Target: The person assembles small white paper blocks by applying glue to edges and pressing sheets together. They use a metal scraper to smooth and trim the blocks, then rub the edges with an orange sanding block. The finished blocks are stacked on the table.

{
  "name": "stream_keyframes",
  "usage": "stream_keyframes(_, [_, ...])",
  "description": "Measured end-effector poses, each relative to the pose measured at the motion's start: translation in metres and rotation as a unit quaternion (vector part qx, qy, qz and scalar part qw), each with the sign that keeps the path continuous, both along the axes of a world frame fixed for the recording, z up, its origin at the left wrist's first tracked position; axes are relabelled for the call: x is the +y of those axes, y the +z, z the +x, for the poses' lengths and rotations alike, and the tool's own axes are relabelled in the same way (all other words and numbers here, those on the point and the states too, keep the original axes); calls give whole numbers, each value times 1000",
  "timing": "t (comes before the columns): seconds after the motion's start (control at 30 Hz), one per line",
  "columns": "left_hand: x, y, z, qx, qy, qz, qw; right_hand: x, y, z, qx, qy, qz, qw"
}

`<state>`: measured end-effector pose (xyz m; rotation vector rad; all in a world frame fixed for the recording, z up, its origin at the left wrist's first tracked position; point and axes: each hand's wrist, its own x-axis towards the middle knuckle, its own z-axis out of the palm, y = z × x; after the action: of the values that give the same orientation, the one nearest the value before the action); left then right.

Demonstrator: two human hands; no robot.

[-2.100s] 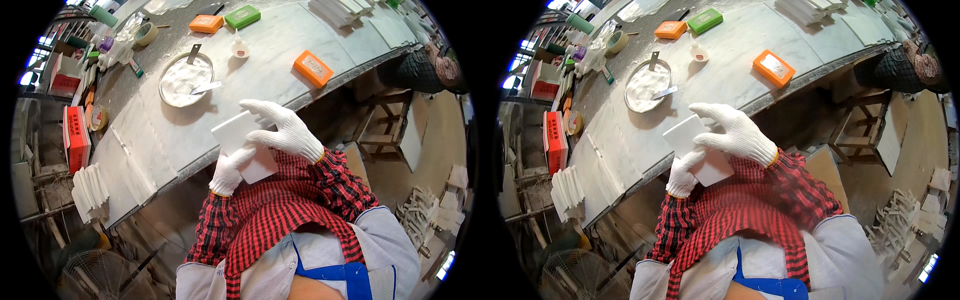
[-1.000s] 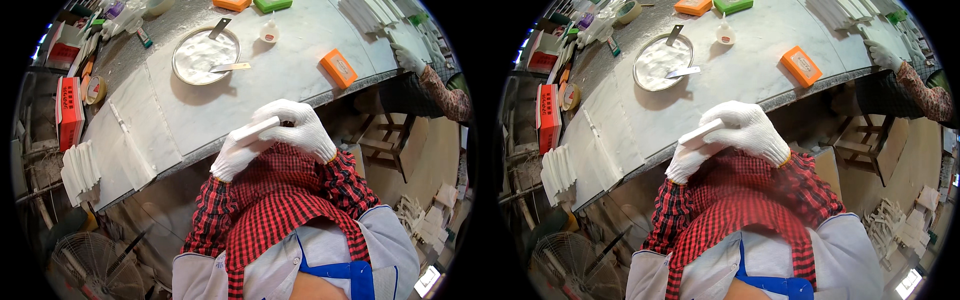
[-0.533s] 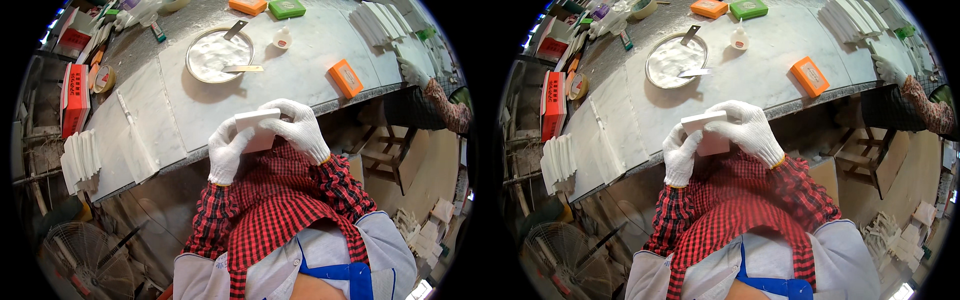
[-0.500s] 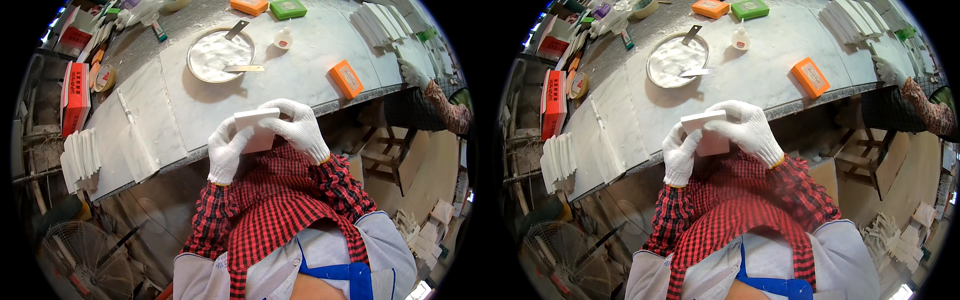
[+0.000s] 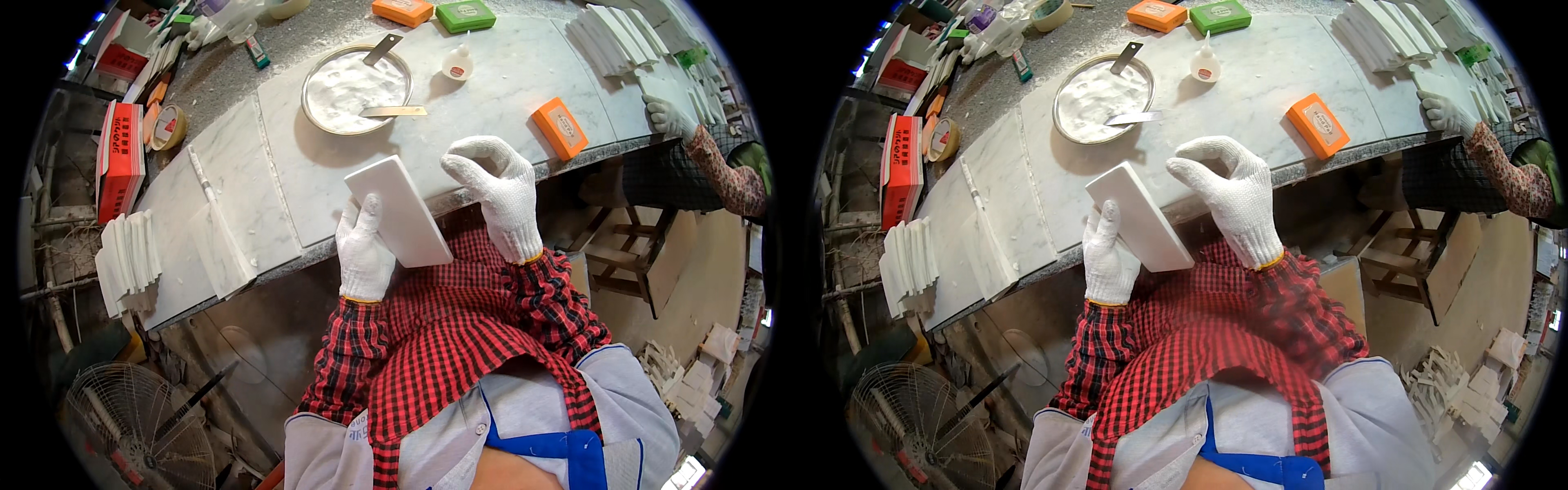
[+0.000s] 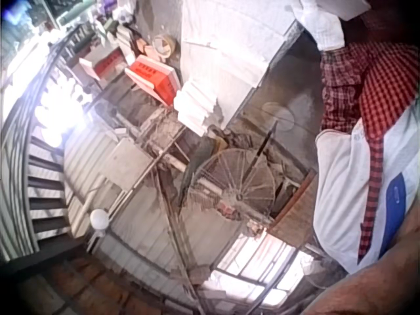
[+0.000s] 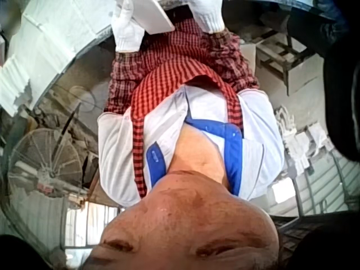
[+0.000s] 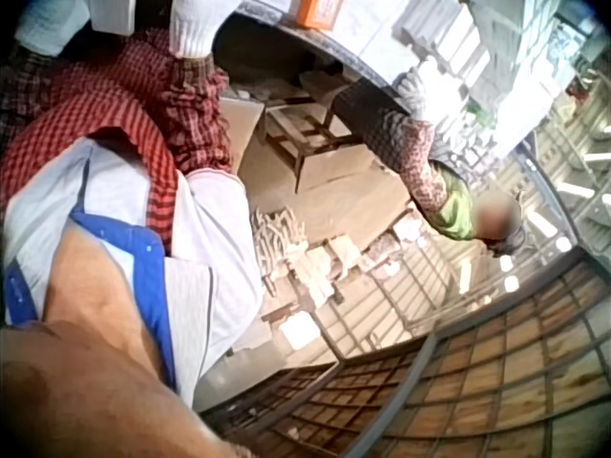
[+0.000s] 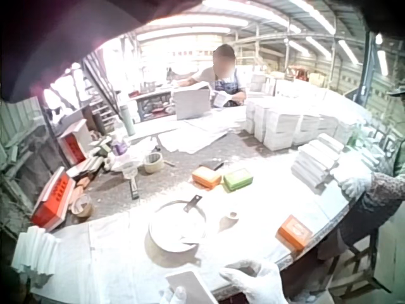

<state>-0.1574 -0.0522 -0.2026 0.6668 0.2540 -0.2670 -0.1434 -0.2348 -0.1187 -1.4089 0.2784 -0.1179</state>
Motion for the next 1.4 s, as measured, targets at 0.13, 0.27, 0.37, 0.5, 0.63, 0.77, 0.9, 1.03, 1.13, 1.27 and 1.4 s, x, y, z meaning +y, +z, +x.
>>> stream_keyframes(0.13, [-5, 11, 2, -16, 1, 51, 999, -2, -8, 6, 8, 52, -29, 998])
stream_keyframes(0.27, [-4, 13, 2, -25, -2, 78, 997, 4, -5, 8, 42, 151, -65, 986])
stream_keyframes(0.37, [-3, 21, 2, -31, -1, 93, 995, 4, -9, 10, 36, 176, -89, 980])
stream_keyframes(0.5, [1, 23, 5, -56, 4, 144, 988, 5, -11, 9, 42, 155, -55, 985])
stream_keyframes(0.63, [6, 29, 9, -72, -1, 192, 979, 5, -12, 11, 35, 156, -83, 984])
stream_keyframes(0.77, [13, 28, 11, -100, -10, 215, 972, 5, -15, 12, 25, 154, -65, 986])
stream_keyframes(0.9, [19, 22, 13, -112, -16, 208, 972, 9, -17, 12, 4, 133, -63, 989])
stream_keyframes(1.03, [21, 24, 17, -111, -32, 231, 966, 10, -19, 12, -8, 116, -49, 992])
stream_keyframes(1.13, [21, 23, 21, -122, -37, 241, 962, 10, -26, 15, -31, 114, -53, 992])
stream_keyframes(1.27, [23, 21, 25, -127, -44, 251, 959, 10, -28, 20, -17, 110, -4, 994])
stream_keyframes(1.4, [25, 23, 29, -112, -63, 245, 961, 11, -28, 23, 3, 105, 8, 994])
